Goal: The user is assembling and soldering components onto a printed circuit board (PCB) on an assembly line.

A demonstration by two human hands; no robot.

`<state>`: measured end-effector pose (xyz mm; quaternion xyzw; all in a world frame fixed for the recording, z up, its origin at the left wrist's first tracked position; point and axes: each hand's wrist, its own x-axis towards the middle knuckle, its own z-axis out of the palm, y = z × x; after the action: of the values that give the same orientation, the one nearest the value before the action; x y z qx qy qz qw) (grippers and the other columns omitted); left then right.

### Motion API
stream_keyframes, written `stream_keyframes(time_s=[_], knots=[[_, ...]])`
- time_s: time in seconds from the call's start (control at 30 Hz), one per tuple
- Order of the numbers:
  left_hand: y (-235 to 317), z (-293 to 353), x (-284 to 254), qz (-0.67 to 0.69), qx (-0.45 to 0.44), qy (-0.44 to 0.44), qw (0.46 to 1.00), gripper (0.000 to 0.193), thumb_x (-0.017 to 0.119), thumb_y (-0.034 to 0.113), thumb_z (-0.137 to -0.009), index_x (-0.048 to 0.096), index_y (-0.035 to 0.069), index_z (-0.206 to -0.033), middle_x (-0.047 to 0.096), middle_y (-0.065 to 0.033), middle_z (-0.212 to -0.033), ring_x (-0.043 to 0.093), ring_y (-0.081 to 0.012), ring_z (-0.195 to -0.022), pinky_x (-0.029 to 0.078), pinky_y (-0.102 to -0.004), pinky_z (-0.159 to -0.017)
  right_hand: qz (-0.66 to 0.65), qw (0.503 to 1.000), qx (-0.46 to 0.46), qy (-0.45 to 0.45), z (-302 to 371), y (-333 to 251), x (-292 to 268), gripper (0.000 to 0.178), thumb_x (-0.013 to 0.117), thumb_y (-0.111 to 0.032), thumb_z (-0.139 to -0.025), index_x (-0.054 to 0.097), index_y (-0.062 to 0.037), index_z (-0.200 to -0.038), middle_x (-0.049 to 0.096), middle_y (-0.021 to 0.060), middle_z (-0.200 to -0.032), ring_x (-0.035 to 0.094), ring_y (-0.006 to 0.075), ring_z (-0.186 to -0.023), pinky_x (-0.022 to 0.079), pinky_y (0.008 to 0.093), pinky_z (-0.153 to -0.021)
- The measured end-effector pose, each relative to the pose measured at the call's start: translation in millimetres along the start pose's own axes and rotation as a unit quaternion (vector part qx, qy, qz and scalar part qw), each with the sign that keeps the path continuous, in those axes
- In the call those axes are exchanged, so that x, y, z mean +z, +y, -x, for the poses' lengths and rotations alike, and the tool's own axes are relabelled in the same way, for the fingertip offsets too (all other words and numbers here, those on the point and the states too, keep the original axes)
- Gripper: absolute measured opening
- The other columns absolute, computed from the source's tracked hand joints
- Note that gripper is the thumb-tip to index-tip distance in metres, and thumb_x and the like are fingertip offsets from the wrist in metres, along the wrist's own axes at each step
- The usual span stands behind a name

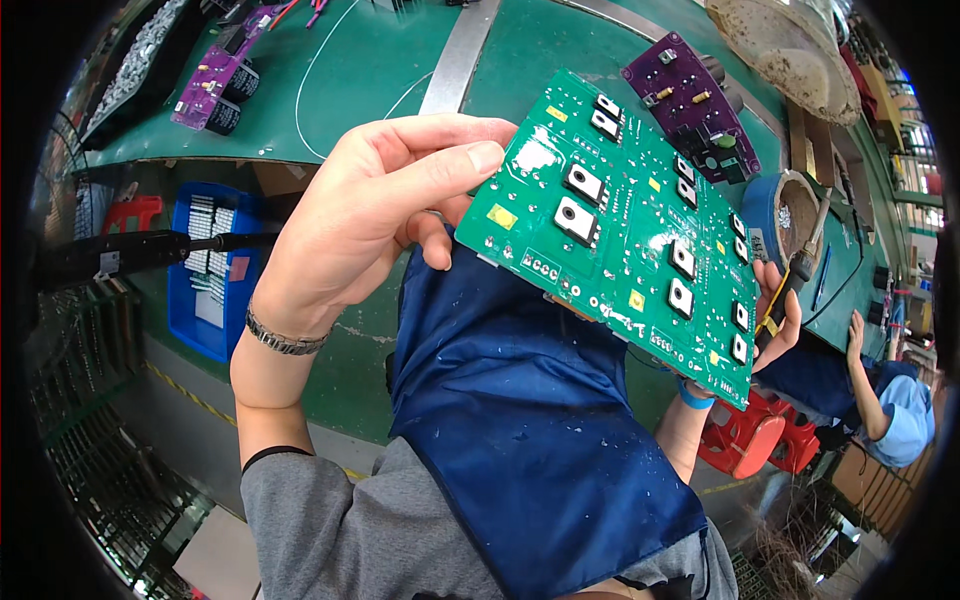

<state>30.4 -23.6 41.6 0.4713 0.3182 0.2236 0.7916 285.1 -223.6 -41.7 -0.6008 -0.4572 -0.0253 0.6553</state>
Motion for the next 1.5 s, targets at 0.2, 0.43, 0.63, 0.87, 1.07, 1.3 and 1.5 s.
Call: stream_keyframes(time_s=[0.2, 0.43, 0.63, 0.87, 1.07, 1.3, 1.5], knots=[[1.7, 2.5, 4.6, -0.012, 0.002, 0.009, 1.000, 0.033, 0.054, 0.013, -0.089, 0.054, -0.005, -0.117, 0.067, -0.0090, -0.090, 0.059, -0.0019, -0.058, 0.037, -0.0116, -0.036, -0.031, 0.999, -0.016, 0.004, -1.1, 4.0, -1.2, 0.063, 0.053, -0.046, -0.087, 0.029, -0.0069, -0.130, 0.044, 0.0239, -0.126, 0.048, 0.0318, -0.116, 0.043, 0.0476, -0.096], [4.0, 5.8, 9.9, 0.000, -0.002, 0.003, 1.000, 0.037, 0.058, 0.016, -0.087, 0.054, -0.007, -0.116, 0.065, -0.0086, -0.089, 0.059, -0.0042, -0.060, 0.043, -0.0137, -0.040, -0.084, 0.996, 0.012, 0.029, -2.0, 3.9, 2.0, 0.059, 0.064, -0.021, -0.083, 0.030, -0.0065, -0.129, 0.045, 0.0226, -0.125, 0.050, 0.0304, -0.115, 0.044, 0.0457, -0.096], [6.4, 10.3, 13.7, 0.002, -0.011, 0.006, 1.000, 0.037, 0.058, 0.014, -0.087, 0.053, -0.007, -0.117, 0.065, -0.0087, -0.089, 0.058, -0.0043, -0.059, 0.042, -0.0137, -0.039, -0.080, 0.996, 0.008, 0.043, -1.8, 4.1, 1.2, 0.055, 0.061, -0.019, -0.085, 0.031, -0.0063, -0.128, 0.046, 0.0231, -0.124, 0.050, 0.0310, -0.114, 0.045, 0.0460, -0.095], [3.6, 15.3, 12.2, 0.037, -0.015, -0.003, 0.999, 0.036, 0.061, 0.013, -0.086, 0.054, -0.006, -0.116, 0.065, -0.0087, -0.088, 0.060, -0.0071, -0.063, 0.045, -0.0162, -0.041, -0.009, 0.996, 0.024, 0.083, -2.4, -6.2, 4.0, 0.043, 0.053, -0.015, -0.088, 0.035, -0.0093, -0.127, 0.049, 0.0243, -0.121, 0.053, 0.0311, -0.110, 0.047, 0.0458, -0.093], [-0.3, 14.7, 11.4, 0.034, -0.009, 0.006, 0.999, 0.036, 0.060, 0.012, -0.086, 0.055, -0.005, -0.117, 0.064, -0.0068, -0.089, 0.059, -0.0056, -0.063, 0.044, -0.0153, -0.040, -0.099, 0.992, 0.025, 0.071, -4.1, -6.1, -0.1, 0.037, 0.048, -0.019, -0.090, 0.039, -0.0149, -0.126, 0.051, 0.0212, -0.120, 0.056, 0.0288, -0.105, 0.046, 0.0471, -0.093], [-3.5, 15.7, 11.9, 0.040, -0.005, 0.007, 0.999, 0.036, 0.058, 0.009, -0.086, 0.054, -0.006, -0.118, 0.059, -0.0021, -0.085, 0.056, -0.0035, -0.061, 0.042, -0.0145, -0.041, -0.173, 0.950, 0.167, 0.197, -11.4, -22.4, 6.6, 0.046, 0.041, -0.037, -0.089, 0.058, 0.0024, -0.104, 0.062, 0.0128, -0.103, 0.058, 0.0242, -0.102, 0.046, 0.0427, -0.091], [-6.4, 15.1, 12.4, 0.031, 0.004, 0.009, 0.999, 0.037, 0.058, 0.008, -0.085, 0.053, -0.006, -0.119, 0.057, -0.0008, -0.082, 0.054, -0.0026, -0.060, 0.041, -0.0142, -0.041, -0.148, 0.973, 0.090, 0.154, -6.8, -22.0, 8.9, 0.037, 0.041, -0.033, -0.092, 0.049, -0.0074, -0.117, 0.057, 0.0130, -0.113, 0.055, 0.0246, -0.106, 0.047, 0.0449, -0.091]])
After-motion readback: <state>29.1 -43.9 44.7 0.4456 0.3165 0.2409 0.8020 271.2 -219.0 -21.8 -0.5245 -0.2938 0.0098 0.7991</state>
